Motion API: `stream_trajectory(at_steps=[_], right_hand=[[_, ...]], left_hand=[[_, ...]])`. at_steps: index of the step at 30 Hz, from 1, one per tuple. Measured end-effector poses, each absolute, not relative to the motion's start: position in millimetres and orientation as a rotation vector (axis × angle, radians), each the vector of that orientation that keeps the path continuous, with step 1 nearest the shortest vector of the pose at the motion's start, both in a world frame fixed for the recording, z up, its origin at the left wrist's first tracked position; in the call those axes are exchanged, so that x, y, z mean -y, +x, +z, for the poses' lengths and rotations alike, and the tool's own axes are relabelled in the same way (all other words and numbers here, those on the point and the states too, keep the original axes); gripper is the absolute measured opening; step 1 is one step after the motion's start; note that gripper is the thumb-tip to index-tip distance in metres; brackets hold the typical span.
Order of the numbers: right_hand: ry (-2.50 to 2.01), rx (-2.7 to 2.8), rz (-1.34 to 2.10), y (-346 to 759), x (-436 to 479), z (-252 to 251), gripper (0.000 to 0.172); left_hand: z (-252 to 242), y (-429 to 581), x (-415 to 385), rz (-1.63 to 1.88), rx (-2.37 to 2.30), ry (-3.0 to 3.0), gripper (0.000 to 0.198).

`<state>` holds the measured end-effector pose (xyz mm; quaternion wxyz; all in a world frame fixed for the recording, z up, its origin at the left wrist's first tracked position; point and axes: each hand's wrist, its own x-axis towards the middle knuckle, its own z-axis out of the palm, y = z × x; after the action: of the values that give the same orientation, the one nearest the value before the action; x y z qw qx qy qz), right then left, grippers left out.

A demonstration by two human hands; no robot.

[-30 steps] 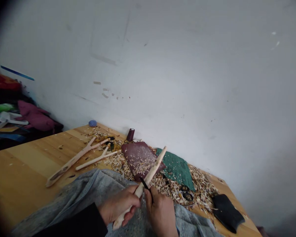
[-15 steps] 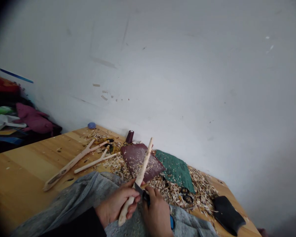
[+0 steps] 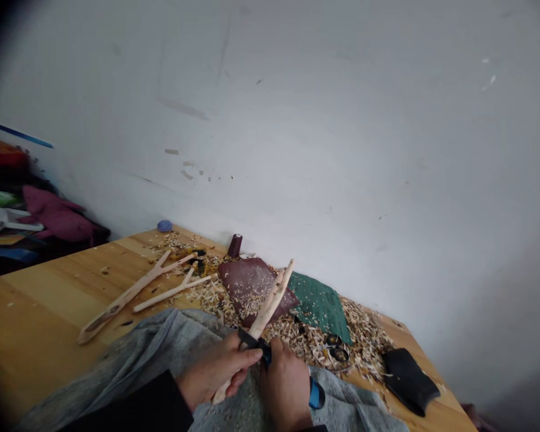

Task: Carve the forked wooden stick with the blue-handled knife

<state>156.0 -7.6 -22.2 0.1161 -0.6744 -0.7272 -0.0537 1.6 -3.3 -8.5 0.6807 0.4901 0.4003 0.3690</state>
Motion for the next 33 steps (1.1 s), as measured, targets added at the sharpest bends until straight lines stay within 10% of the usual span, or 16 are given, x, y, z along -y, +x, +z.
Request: stream_trajectory(at_steps=[33], right_hand=[[-1.857, 2.155, -0.205, 153.7, 8.9, -22.8, 0.015]], left_hand=[[-11.2, 9.4, 1.7, 0.905, -1.074, 1.307, 0.032]])
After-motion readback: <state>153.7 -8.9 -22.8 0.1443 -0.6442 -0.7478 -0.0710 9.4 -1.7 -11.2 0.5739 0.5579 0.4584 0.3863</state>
